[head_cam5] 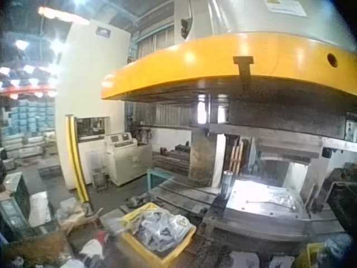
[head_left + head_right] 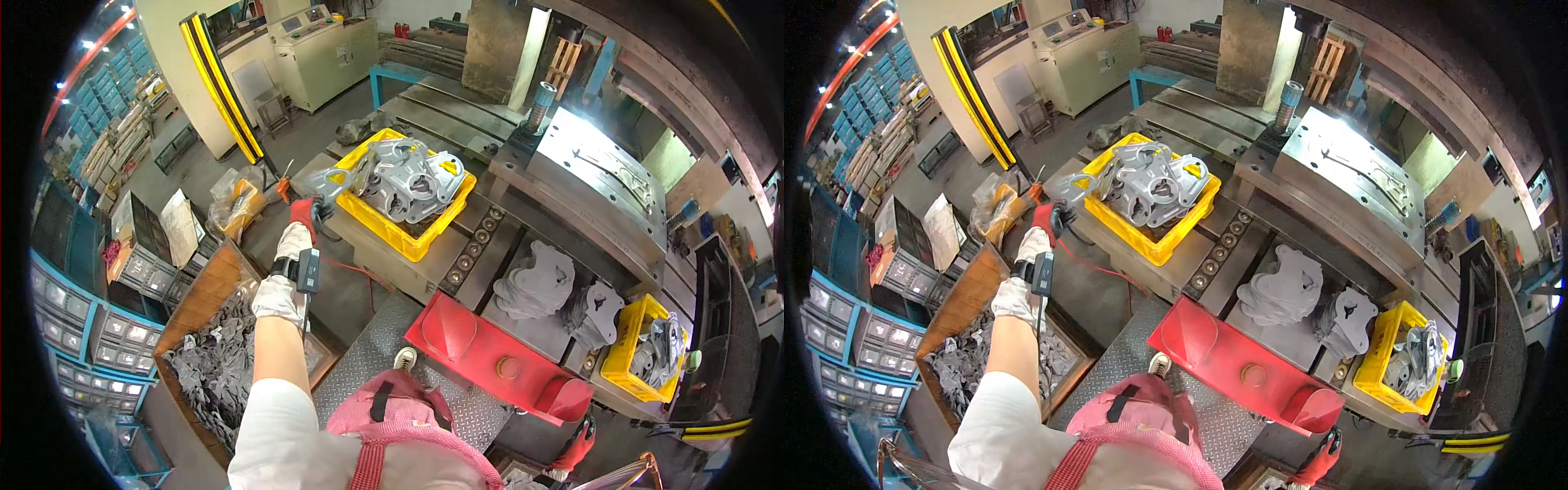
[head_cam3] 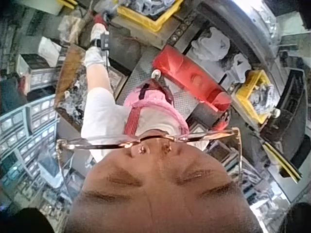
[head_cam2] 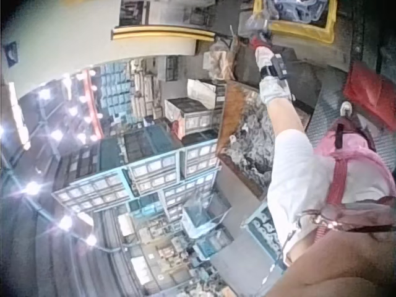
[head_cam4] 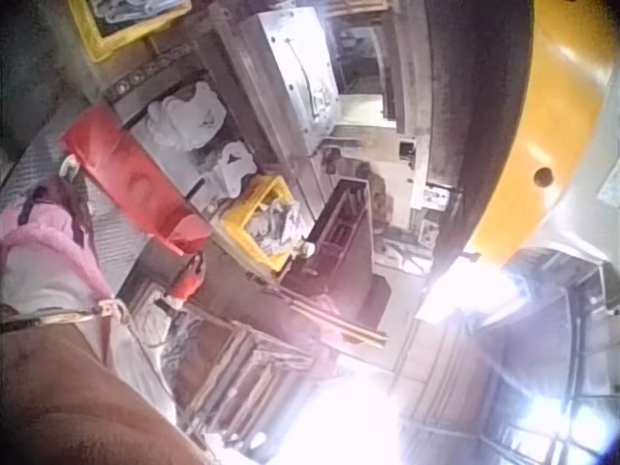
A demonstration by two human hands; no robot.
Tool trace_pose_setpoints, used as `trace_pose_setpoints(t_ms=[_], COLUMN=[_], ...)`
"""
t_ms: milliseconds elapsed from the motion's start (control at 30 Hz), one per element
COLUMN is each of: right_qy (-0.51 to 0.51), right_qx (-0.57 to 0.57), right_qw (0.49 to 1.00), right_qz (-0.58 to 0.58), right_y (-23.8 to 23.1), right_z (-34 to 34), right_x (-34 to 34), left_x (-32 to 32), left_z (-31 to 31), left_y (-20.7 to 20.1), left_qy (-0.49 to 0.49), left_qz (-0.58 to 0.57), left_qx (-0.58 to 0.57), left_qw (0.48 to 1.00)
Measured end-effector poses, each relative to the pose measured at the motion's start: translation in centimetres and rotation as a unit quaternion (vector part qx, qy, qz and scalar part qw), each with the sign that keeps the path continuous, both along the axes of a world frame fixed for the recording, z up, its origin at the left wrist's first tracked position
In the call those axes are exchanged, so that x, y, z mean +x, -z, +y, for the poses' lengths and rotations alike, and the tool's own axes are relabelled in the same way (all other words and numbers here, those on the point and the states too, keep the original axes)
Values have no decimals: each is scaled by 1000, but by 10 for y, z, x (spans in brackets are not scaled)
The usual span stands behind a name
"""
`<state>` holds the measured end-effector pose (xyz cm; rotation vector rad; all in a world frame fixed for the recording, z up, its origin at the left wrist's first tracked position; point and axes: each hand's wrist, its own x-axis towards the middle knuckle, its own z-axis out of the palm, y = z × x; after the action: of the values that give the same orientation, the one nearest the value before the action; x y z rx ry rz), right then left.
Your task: Operating a stamping press to form metal components and sorting them into bins.
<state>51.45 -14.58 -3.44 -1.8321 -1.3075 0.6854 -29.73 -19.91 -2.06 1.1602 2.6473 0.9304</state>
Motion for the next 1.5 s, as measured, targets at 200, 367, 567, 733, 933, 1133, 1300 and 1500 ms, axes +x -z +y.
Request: trace_pose_setpoints(t_ms=[200, 367, 567, 733, 933, 1133, 1300, 1500], right_qy=[4, -40, -73, -128, -190, -223, -338, -274], right_qx=[-12, -8, 1, -52, -55, -93, 95, -31], right_qw=[1000, 996, 994, 984, 979, 970, 932, 957], right_qz=[-26, 77, 80, 112, 56, 28, -91, 92], right_y=[-5, 5, -14, -30, -25, -33, -36, -27], right_z=[-21, -19, -22, 3, 17, 28, 41, 97], right_x=[-31, -90, -229, -334, -399, -436, -451, -488], left_x=[-1, -105, -66, -114, -50, 21, 34, 47], left_z=[20, 15, 76, 15, 41, 112, 127, 97], left_y=[-53, -8, -41, -45, -116, -82, -60, -78], left_qy=[-140, 9, -40, 135, 322, 439, 421, 384], left_qz=[-174, -331, -504, -142, 6, 254, 322, 263], left_qx=[249, 264, 196, 170, 186, 82, -14, -48], left_qw=[942, 906, 840, 966, 928, 858, 848, 884])
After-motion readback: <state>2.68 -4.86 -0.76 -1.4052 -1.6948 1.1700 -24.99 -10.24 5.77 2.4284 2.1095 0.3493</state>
